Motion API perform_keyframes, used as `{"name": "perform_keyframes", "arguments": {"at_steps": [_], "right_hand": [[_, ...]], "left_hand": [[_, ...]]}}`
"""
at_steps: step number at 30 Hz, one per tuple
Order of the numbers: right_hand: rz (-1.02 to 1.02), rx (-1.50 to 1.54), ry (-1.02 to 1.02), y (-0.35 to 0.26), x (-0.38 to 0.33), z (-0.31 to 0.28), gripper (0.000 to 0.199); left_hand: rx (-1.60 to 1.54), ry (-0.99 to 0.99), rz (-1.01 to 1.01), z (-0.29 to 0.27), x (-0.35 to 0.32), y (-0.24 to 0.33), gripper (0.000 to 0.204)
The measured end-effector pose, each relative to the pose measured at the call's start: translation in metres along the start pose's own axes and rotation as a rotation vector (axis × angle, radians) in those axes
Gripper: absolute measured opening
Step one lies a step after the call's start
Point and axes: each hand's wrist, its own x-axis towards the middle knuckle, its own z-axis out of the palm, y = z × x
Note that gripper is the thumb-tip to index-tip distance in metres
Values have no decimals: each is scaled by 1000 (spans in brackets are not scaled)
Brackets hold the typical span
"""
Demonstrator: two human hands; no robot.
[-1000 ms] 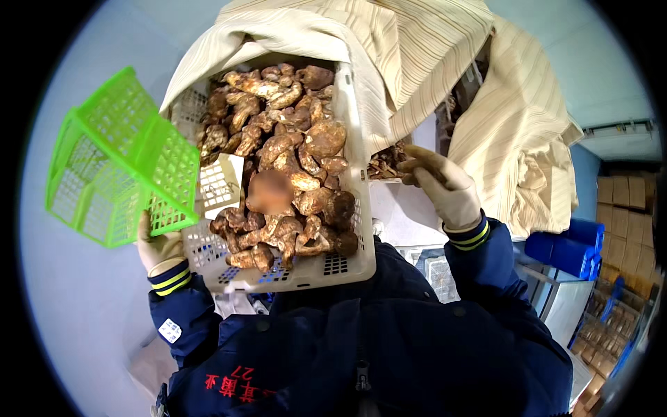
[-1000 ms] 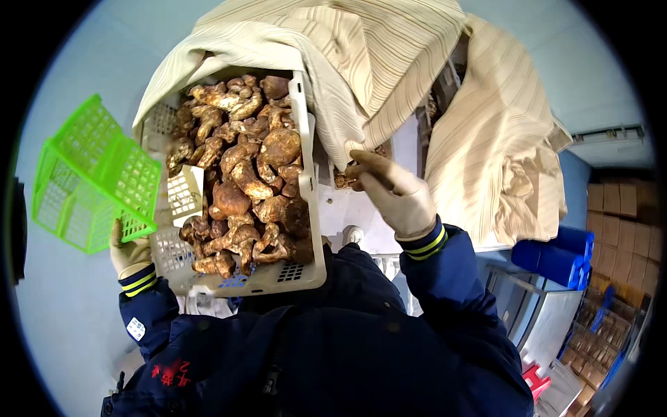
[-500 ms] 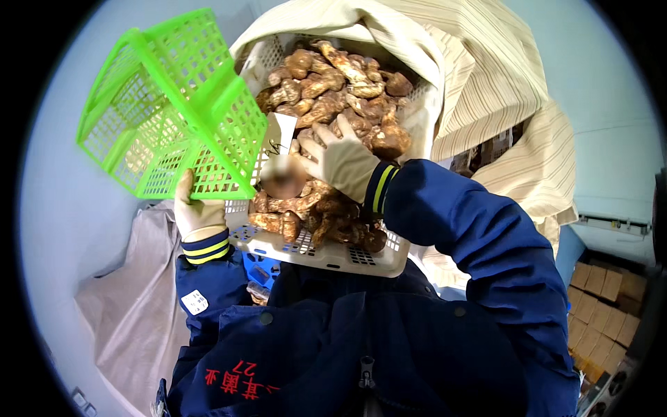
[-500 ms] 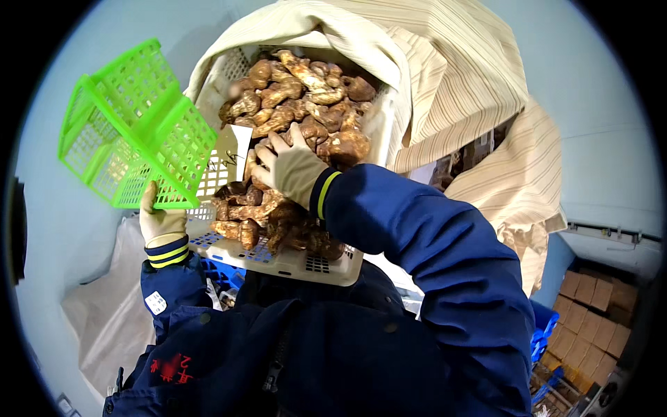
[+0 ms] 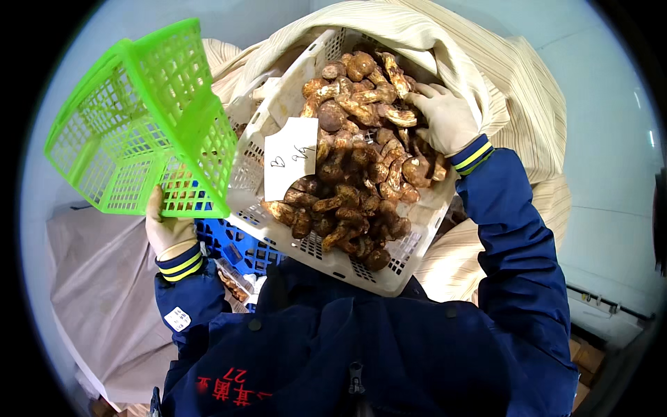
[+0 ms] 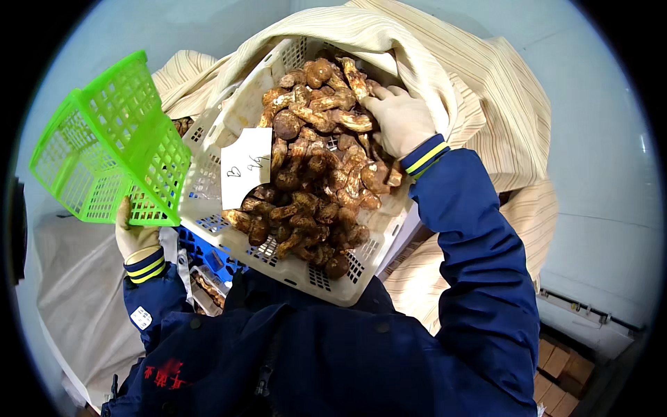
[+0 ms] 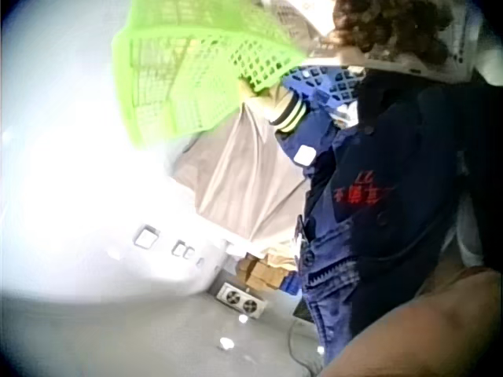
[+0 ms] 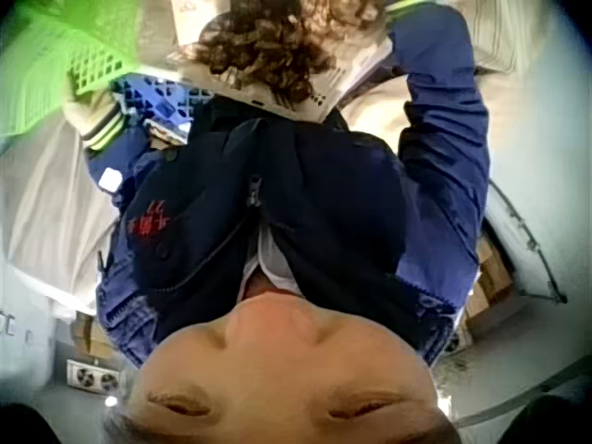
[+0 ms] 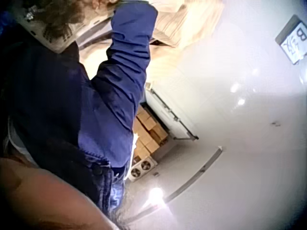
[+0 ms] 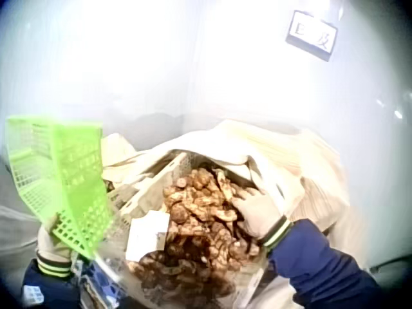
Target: The person walks through a storage area carrying a green basket, then sorts matsutake mushrooms from a large white crate into the green basket. The person handles the mushrooms by hand, picking them up and placing them into the basket.
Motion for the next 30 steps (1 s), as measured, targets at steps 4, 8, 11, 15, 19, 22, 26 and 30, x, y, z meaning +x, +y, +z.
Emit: {"name": "perform_keyframes", "arguments": {"at_steps": [4,8,11,15,19,22,26,30], "right_hand": [[-106,257,95,13,7,-2,47],[-426,473,5,-25,27,-4,32],[-559,342,-152,-58,37,17,27],[-576,202,-126,-89,46,61,46],[-512,178,-305,-99,48,43,37],[-619,172,-227,-98,43,45,35],[-512,626,-303,-74,31,30,42],[-197,1490,-640,-48,18,25,39]], "left_hand": [[-49,96,73,-15,-24,4,36],[-142,137,156,-27,-70,1,37],[-75,247,217,-43,-100,-12,40],[-121,339,254,-66,-151,-34,42],[-154,430,251,-73,-192,-59,41],[-186,422,243,-73,-211,-76,39],[-172,417,224,-76,-212,-83,37],[-216,386,217,-78,-200,-93,38]]}}
